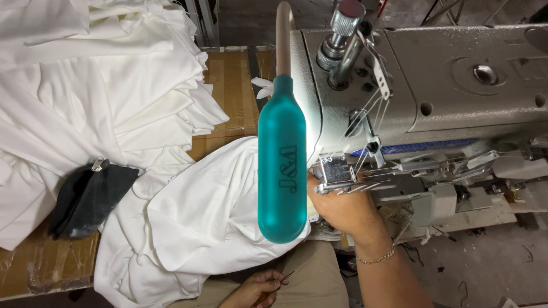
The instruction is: Adjusting and clearing a sewing machine using a screwdriver and thread snips while working with white fabric.
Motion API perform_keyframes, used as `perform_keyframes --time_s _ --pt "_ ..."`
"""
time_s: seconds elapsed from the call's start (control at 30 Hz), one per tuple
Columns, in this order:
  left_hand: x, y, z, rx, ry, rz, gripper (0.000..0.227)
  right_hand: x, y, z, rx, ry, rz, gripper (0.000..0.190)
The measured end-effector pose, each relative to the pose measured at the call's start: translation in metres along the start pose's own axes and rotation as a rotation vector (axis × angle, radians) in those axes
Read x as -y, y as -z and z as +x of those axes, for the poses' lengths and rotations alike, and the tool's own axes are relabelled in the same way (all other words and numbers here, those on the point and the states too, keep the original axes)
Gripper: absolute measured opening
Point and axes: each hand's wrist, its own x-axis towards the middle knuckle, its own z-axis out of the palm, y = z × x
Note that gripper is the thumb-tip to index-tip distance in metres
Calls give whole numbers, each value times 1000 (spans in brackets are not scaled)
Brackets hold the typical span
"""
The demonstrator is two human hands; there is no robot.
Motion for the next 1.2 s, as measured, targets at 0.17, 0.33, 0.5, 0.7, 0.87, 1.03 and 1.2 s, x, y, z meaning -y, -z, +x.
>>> perform_keyframes --time_s 0.17,0.33,0.5,0.7,0.87,1.03,1.2 --pt "0 0 0 -12 2 13 26 -3 -3 -5 -20 -76 65 7" --pt "-1 -2 -2 26 -31 51 24 0 -3 -7 3 -255 126 7" --pt "-3 -2 -1 5 -13 63 26 1 -1 -7 23 -286 208 6" --pt "2 4 3 -5 -2 28 24 -4 -2 -6 38 -247 175 2" --pt "0 2 2 0 0 16 25 -7 -2 -3 47 -188 105 10" --pt "-4 -1 1 -7 10 43 25 -8 -3 -2 56 -125 33 20" --pt "-4 -7 -3 -18 -9 0 18 -9 -3 -4 49 -109 -35 14"
